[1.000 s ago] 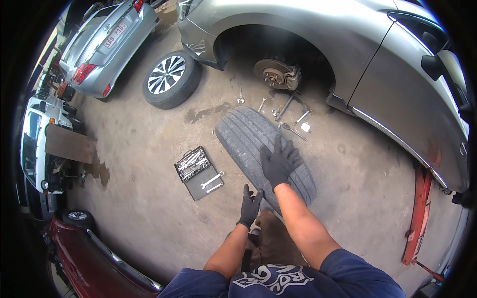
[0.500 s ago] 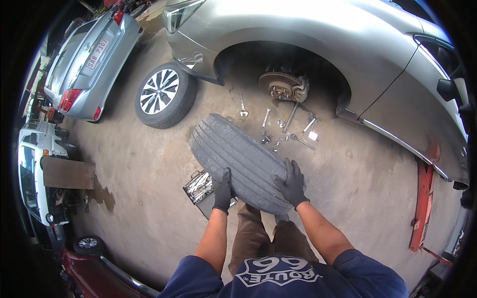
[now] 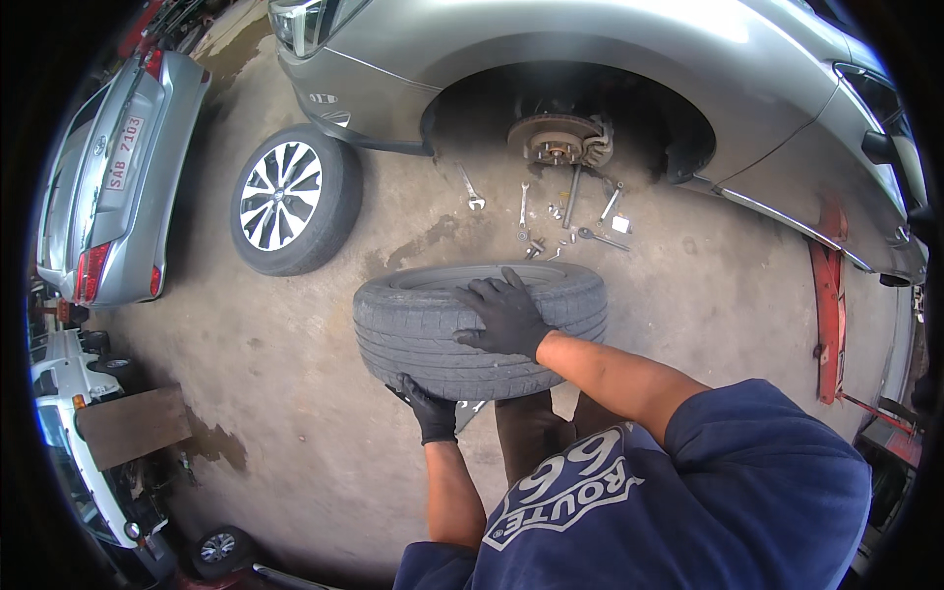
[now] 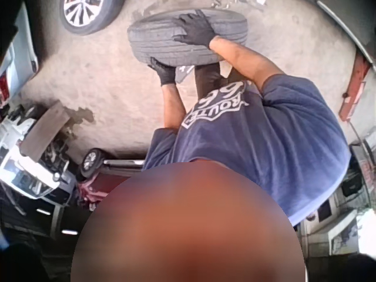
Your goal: The person positions a hydraulic jack under a car, loosens the wheel nuts with a lug wrench, removes the tire, and rolls it away.
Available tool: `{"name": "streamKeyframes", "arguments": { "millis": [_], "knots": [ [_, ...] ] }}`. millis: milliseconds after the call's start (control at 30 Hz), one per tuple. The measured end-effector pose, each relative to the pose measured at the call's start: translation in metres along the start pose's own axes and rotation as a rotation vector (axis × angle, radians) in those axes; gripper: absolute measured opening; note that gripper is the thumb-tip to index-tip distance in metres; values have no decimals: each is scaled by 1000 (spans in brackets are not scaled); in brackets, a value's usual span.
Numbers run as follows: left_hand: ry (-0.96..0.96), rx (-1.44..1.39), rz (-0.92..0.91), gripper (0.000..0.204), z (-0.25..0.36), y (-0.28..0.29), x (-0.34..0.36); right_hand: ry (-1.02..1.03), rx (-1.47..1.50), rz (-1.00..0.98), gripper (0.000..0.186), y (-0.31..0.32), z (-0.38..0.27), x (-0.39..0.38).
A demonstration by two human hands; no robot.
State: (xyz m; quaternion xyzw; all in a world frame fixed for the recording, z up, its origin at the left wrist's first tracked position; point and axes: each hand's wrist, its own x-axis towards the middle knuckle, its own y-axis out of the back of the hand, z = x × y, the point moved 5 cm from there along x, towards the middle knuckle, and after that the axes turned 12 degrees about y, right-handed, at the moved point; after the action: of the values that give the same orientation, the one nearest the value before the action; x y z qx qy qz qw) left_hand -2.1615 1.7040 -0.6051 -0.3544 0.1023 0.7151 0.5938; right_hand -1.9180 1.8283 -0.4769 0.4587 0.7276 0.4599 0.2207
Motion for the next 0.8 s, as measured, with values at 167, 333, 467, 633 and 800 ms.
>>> {"name": "streamKeyframes", "arguments": {
  "millis": [167, 333, 467, 633, 800],
  "knots": [
    [-273, 593, 116, 91, 22, -62, 13, -46, 109, -83, 73, 24, 66, 43],
    [408, -238, 74, 96, 31, -112, 20, -67, 67, -120, 61, 43, 103, 46],
    [196, 30, 110, 98, 48, -135, 12, -8, 68, -36, 55, 50, 121, 33],
    [446, -144, 182, 109, 29, -186, 26, -58, 111, -33, 53, 82, 171, 26],
    [495, -106, 286, 88, 23, -284, 24, -341, 47, -113, 62, 110, 207, 41]
  ]
}}
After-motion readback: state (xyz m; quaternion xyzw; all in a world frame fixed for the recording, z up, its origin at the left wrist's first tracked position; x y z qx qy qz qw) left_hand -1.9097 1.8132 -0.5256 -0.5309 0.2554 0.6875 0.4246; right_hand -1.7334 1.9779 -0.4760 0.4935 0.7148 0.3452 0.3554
